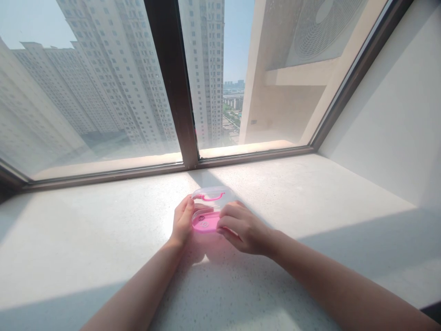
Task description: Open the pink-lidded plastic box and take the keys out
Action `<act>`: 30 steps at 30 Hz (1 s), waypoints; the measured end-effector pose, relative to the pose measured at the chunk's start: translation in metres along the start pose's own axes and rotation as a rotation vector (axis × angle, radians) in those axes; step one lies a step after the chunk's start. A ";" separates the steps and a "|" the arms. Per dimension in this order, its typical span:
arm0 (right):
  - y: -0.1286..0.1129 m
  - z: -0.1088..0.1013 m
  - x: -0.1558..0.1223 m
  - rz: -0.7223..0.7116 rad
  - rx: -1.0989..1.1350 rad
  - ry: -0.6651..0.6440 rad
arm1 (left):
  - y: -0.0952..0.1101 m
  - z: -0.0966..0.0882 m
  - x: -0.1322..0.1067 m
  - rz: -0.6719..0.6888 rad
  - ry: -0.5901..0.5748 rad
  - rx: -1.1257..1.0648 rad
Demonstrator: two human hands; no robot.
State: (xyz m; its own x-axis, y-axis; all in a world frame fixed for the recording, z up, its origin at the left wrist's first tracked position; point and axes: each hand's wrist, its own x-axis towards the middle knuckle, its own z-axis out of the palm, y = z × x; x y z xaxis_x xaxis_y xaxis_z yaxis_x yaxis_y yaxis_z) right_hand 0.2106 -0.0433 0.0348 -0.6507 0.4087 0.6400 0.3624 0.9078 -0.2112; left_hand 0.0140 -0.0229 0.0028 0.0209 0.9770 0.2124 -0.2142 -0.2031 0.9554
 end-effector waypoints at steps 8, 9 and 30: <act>0.005 0.006 -0.003 0.134 0.147 0.127 | 0.006 0.007 -0.005 -0.021 0.016 -0.020; 0.005 0.007 -0.003 0.157 0.169 0.145 | 0.006 0.007 -0.004 -0.010 0.008 -0.011; -0.002 0.007 -0.002 0.317 0.266 0.368 | 0.007 0.006 -0.001 0.113 0.030 0.083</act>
State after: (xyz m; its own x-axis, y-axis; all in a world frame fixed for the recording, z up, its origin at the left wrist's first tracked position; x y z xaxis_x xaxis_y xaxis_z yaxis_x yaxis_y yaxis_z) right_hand 0.2065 -0.0450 0.0283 -0.2436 0.6492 0.7205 0.2910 0.7576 -0.5843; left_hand 0.0183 -0.0255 0.0106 -0.0282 0.9488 0.3146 -0.1322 -0.3155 0.9397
